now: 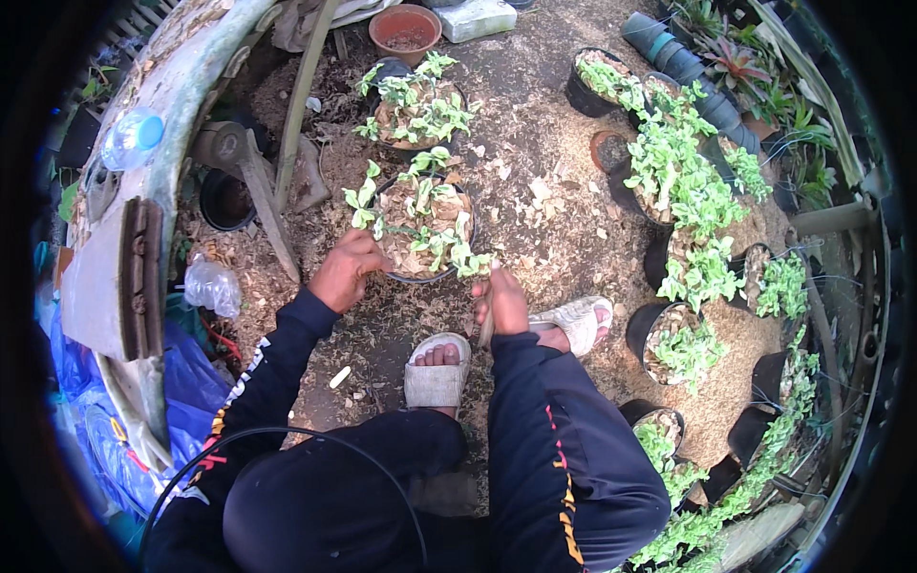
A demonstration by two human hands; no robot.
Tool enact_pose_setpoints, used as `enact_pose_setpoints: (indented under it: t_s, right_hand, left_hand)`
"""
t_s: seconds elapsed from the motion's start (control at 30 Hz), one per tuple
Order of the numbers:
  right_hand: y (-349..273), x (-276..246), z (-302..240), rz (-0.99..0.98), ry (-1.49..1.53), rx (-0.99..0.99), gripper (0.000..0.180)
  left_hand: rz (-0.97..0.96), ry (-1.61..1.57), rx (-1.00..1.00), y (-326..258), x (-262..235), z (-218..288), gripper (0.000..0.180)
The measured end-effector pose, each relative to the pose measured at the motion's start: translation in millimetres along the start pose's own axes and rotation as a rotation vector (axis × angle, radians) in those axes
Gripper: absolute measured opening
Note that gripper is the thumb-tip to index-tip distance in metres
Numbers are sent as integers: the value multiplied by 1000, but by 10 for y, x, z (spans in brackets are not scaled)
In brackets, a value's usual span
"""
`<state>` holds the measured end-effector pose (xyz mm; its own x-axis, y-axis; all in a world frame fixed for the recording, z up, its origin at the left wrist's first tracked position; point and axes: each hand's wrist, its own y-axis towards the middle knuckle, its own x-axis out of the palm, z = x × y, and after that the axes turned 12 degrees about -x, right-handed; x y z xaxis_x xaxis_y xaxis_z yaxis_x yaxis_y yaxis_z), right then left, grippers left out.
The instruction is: The person picks up a coil of thin wire and a pair of scissors, then sits on the ground. They uncoil the wire, cut a length, and repeatedly twist and bend the wire with both hands, forming small loops and shapes. The person handles the wire continuously, occasionally adjusting their grip and the wire's orientation.
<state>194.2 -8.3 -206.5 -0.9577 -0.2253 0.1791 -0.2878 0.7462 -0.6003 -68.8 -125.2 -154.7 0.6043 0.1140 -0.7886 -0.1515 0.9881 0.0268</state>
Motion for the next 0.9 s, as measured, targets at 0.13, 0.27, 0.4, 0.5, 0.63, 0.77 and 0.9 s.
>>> enact_pose_setpoints:
  t_s: [0.13,0.27,0.4,0.5,0.63,0.77,0.9]
  right_hand:
    - [334,156,-254,-294,-198,-161,36]
    - [115,457,-147,-238,-254,-183,25]
    - [-157,697,160,-148,-73,-208,22]
    - [-288,637,271,-184,18,-268,22]
    - [-479,458,319,-125,-238,-123,17]
    - [-481,516,346,-253,-517,-541,23]
    - [-404,653,351,-196,-694,-681,22]
  left_hand:
    - [-15,0,-72,-42,-147,-245,37]
    - [438,93,-168,-194,-75,-186,40]
    - [313,15,-653,-619,301,257,17]
    - [119,-225,-377,-727,682,617,19]
    - [276,-133,-226,-443,867,735,26]
    - [318,-36,-307,-174,788,675,28]
    - [340,57,-298,-134,751,637,22]
